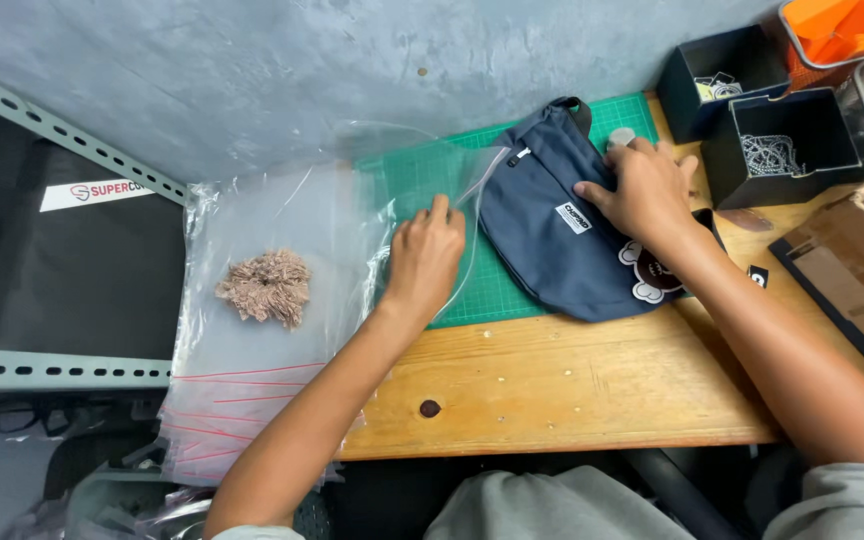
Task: The person cleans a blue fanny pack using a small brush and a cloth, then attaches a decorative bear-shaped charm to the zipper. Finally, they place the bag and charm into a clear plastic bag and seal it.
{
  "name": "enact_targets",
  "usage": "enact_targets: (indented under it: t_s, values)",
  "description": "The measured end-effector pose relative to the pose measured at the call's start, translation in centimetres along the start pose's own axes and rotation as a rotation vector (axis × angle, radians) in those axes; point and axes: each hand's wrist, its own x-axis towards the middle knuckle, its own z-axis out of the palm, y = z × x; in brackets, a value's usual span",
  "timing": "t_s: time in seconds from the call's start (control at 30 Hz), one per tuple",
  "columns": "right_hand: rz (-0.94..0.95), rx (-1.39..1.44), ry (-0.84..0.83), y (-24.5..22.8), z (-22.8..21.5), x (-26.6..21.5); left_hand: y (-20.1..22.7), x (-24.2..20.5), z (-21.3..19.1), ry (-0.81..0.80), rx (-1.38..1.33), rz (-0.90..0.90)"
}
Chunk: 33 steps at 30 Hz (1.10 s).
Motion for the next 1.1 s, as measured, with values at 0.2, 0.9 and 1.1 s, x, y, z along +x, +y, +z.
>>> enact_targets:
  t_s: [0.2, 0.9, 1.1]
  values:
    - [-0.061, 0.051, 0.043, -0.6, -0.4, -0.9, -0.3, -1.1, 1.8, -0.138, 0.037, -0.148]
    - [-0.699, 0.197, -0.022, -12.4, -0.9, -6.4, 0.3, -2.1, -1.0, -0.093, -0.255, -0.056]
    - [-0.401, 0.014, 0.113, -7.6, 2.1, -1.2, -1.5, -4.4, 0.3, 0.068, -0.195, 0.015]
